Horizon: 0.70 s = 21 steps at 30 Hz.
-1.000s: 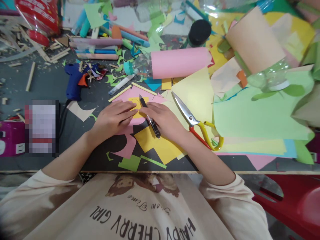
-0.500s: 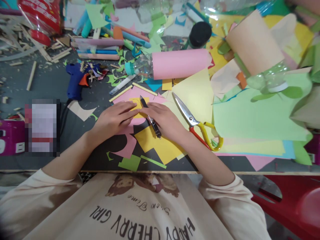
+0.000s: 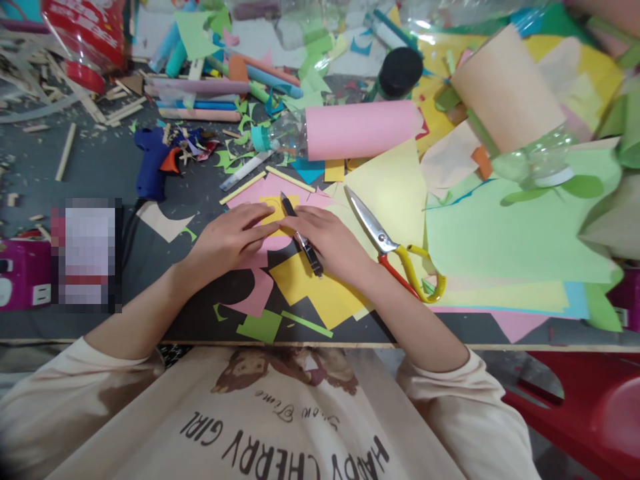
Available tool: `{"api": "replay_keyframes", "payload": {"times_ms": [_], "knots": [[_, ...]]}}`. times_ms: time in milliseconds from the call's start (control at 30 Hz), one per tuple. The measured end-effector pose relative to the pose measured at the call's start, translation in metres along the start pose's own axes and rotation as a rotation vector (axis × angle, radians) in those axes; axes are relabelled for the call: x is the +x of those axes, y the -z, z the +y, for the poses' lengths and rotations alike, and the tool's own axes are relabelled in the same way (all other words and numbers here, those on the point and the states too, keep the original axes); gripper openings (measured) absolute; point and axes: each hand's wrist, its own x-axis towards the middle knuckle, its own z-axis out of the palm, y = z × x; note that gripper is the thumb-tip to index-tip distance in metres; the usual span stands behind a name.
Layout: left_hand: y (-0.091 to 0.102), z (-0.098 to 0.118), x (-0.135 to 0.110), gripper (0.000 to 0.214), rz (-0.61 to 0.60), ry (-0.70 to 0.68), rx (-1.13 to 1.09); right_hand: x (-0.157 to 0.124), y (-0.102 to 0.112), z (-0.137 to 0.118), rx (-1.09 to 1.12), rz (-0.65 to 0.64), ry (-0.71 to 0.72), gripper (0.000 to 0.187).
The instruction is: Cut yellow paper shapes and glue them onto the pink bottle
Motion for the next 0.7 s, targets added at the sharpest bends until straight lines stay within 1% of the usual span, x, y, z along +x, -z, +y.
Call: {"api": "replay_keyframes", "payload": {"times_ms": [100, 200, 300, 367, 433, 500, 567, 633, 700], "knots": [[0.000, 0.002, 0.001, 0.032, 0.017, -0.020, 0.044, -0.001, -0.001, 0.001, -0.020, 0.002, -0.009, 0.033], [-0.001, 0.007, 0.001, 0.031, 0.031, -0.017, 0.092, 0.000, -0.001, -0.001, -0.014, 0.029, 0.026, 0.031], [-0.002, 0.014, 0.001, 0.031, 0.016, -0.010, 0.106, 0.003, 0.002, -0.003, 0.031, 0.078, 0.044, 0.028], [-0.001, 0.018, 0.002, 0.034, 0.007, -0.009, 0.114, 0.004, 0.006, -0.003, 0.057, 0.138, 0.016, 0.021], [0.000, 0.021, 0.003, 0.037, -0.001, -0.013, 0.132, 0.006, 0.012, -0.003, 0.087, 0.249, -0.048, 0.013], [0.001, 0.023, 0.004, 0.038, 0.003, -0.029, 0.158, 0.007, 0.019, -0.004, 0.182, 0.366, -0.149, 0.021], [0.002, 0.023, 0.005, 0.036, 0.018, -0.050, 0.184, 0.009, 0.026, -0.007, 0.356, 0.450, -0.263, 0.029], [0.002, 0.024, 0.005, 0.036, 0.028, -0.065, 0.198, 0.012, 0.030, -0.013, 0.552, 0.476, -0.354, 0.035], [0.002, 0.023, 0.006, 0.037, 0.023, -0.064, 0.204, 0.018, 0.027, -0.020, 0.704, 0.461, -0.402, 0.038]]}}
